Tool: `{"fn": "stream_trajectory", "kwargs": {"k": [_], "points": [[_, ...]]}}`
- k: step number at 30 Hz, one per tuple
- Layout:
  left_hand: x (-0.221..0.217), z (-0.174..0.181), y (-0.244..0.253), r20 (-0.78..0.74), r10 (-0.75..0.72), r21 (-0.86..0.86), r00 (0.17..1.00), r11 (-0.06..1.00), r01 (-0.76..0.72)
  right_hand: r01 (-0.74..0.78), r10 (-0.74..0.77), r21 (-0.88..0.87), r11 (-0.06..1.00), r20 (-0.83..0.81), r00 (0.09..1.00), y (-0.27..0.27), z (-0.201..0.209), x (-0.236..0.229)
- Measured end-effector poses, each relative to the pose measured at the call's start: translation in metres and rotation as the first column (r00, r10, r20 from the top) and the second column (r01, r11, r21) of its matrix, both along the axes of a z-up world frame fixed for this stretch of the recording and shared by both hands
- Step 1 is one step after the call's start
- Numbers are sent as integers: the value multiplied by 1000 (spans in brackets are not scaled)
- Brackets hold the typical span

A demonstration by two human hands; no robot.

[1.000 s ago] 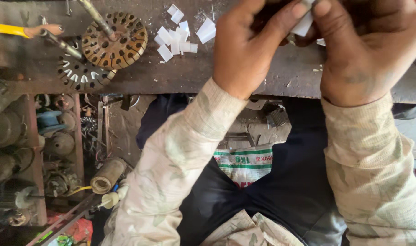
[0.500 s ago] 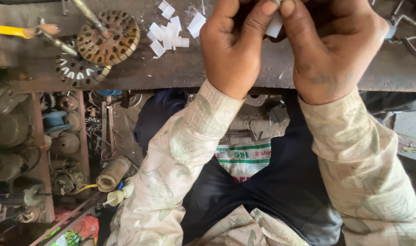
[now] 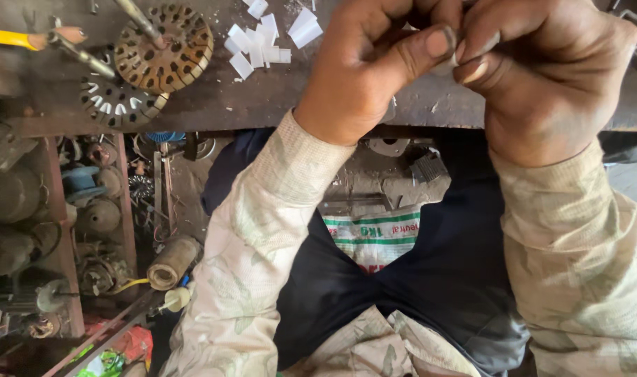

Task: The person sits on the floor and assembles a cylindrical motor component by hand. They repeatedly pick up small white rectangular pieces, fold them, and insert them into the slots of a circular stator core. The person also uses a knife to trim a larger sheet of white material to create more pieces.

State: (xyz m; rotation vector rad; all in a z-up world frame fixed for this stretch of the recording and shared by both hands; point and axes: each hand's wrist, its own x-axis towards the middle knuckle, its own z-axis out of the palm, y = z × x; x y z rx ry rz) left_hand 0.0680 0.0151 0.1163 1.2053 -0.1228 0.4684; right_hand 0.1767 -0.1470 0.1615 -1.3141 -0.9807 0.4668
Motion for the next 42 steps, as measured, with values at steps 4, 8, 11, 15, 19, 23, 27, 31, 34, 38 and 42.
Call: {"fn": "stream_trajectory", "kwargs": {"k": [4, 8, 11, 15, 19, 23, 27, 31, 34, 38, 42], "points": [[10, -12, -5, 97, 144, -109, 985, 985, -133, 90, -91, -16, 996, -92, 992, 9, -1, -10], [11, -15, -5, 106, 181, -174, 978, 972, -161, 223, -230, 85, 971, 96, 968, 9, -18, -28], [-1, -9, 11, 30, 197, 152, 980, 968, -200, 240, -239, 209, 948, -31, 971, 3, -24, -19], [-11, 1, 26, -74, 464, 508, 883, 779, -367, 122, -104, 214, 969, -93, 990, 5, -26, -7], [-15, 14, 18, 28, 327, 433, 944, 848, -307, 134, -112, -33, 990, 373, 921, 1, -14, -13], [-14, 24, 8, 15, 359, 395, 933, 855, -336, 200, -132, -83, 976, 504, 854, 3, -4, -22], [-14, 23, 5, 74, 444, 507, 893, 754, -417, 184, -164, 2, 983, 457, 874, 7, -3, -22], [-12, 12, 5, 66, 459, 474, 886, 767, -432, 179, -180, 44, 983, 424, 887, 6, -4, -22], [-7, 2, 7, -28, 251, 145, 968, 959, -244, 178, -185, 56, 983, 404, 896, 5, -3, -20], [-3, -8, -3, -103, 192, -101, 976, 974, -202, 176, -191, 74, 982, 391, 900, 5, -3, -19], [-5, -10, -4, -100, 304, -6, 947, 952, -306, 174, -193, 83, 981, 384, 903, 6, -3, -20]]}}
